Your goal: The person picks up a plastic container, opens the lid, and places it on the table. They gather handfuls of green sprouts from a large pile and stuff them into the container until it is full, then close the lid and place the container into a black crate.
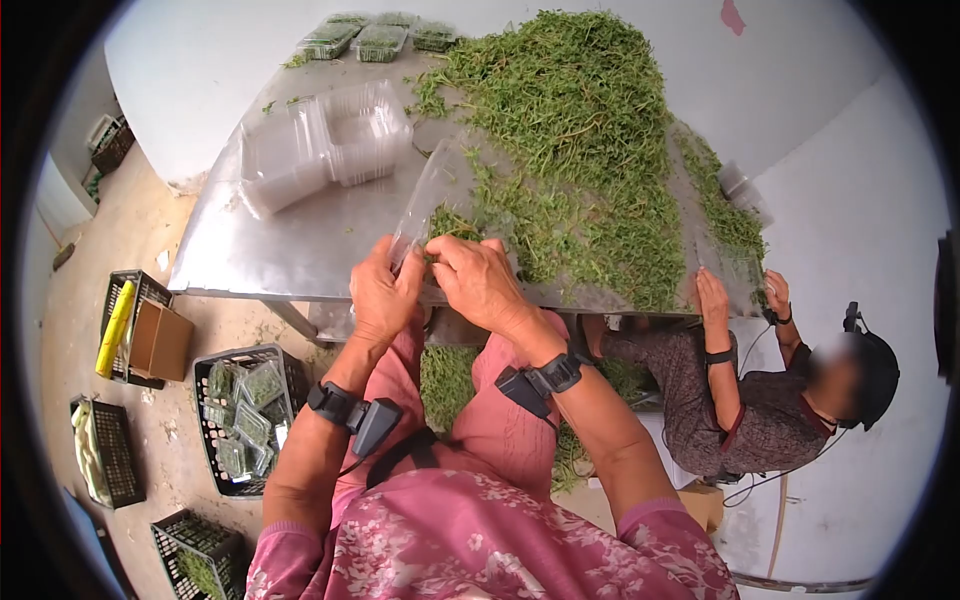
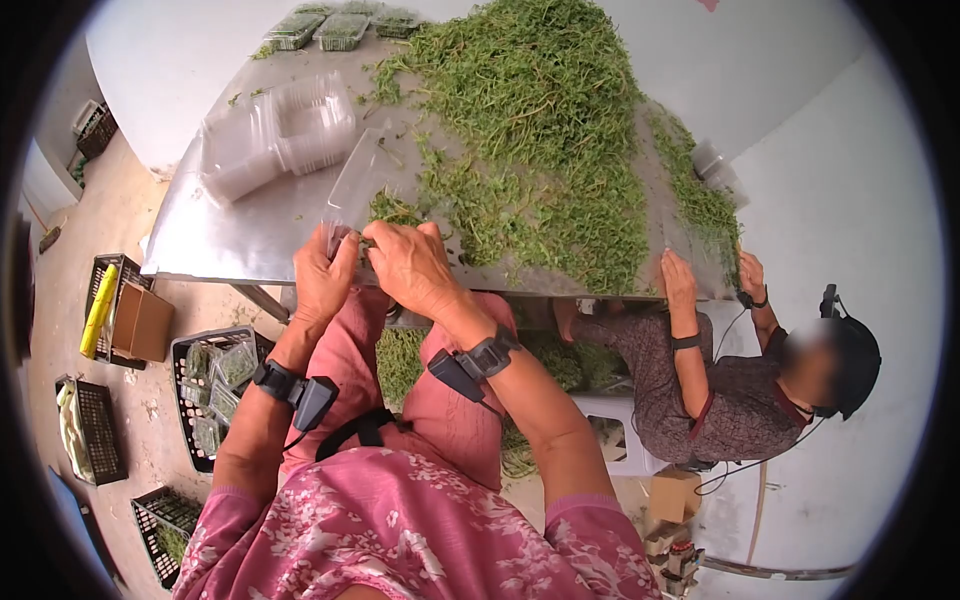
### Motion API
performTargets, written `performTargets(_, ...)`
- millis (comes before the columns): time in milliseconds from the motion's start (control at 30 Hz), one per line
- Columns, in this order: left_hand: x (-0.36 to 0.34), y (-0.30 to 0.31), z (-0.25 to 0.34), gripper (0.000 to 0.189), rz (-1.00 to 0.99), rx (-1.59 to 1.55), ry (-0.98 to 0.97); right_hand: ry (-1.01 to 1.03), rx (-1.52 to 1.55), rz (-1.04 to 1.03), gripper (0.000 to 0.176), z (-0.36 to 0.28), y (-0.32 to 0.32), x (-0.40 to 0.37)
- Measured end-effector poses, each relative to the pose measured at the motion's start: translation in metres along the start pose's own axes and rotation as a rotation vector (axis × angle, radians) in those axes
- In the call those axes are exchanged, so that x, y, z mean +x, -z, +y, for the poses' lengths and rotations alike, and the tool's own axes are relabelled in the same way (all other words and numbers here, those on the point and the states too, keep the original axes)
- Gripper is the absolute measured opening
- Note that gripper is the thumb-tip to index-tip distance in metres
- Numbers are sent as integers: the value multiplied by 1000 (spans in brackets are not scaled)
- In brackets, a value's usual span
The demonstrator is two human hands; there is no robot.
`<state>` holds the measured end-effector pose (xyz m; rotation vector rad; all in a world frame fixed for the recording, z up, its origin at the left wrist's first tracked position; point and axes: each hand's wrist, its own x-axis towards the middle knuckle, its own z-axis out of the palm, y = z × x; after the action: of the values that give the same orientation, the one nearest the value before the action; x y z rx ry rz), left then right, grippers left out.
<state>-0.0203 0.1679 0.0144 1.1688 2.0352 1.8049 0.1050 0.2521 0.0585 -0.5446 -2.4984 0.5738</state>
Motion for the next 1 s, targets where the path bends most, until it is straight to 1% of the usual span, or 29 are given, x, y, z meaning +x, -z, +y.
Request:
performTargets(67,-1,1,0,21,6,-31,0,2,232,-39,11,3,8,4)
performTargets(133,-3,2,-1,20,3,-5,-24,12,213,-23,13,-1,26,7)
performTargets(200,-3,2,-1,19,6,17,-33,25,180,16,16,10,41,9)
performTargets(300,-3,0,-1,18,2,45,-29,-58,88,16,12,32,66,10)
performTargets(400,-3,-1,-3,18,0,81,-31,-228,221,28,14,56,75,4)
performTargets(500,-5,-2,-4,18,12,106,-44,-318,441,35,11,55,80,2)
performTargets(633,-2,-2,-1,19,5,102,-30,-263,569,68,9,34,73,6)
performTargets(733,-2,-1,0,15,-1,97,-38,-172,566,41,9,20,63,11)
performTargets(767,-2,-1,0,14,-1,97,-49,-175,505,-9,10,16,61,12)
performTargets(833,-2,0,3,14,-16,114,-10,-183,378,-111,12,9,59,13)
performTargets(867,-2,0,4,14,-23,121,10,-196,440,-161,11,6,56,12)
performTargets(1000,-3,-1,2,15,-3,108,-16,-228,343,-144,13,1,58,10)
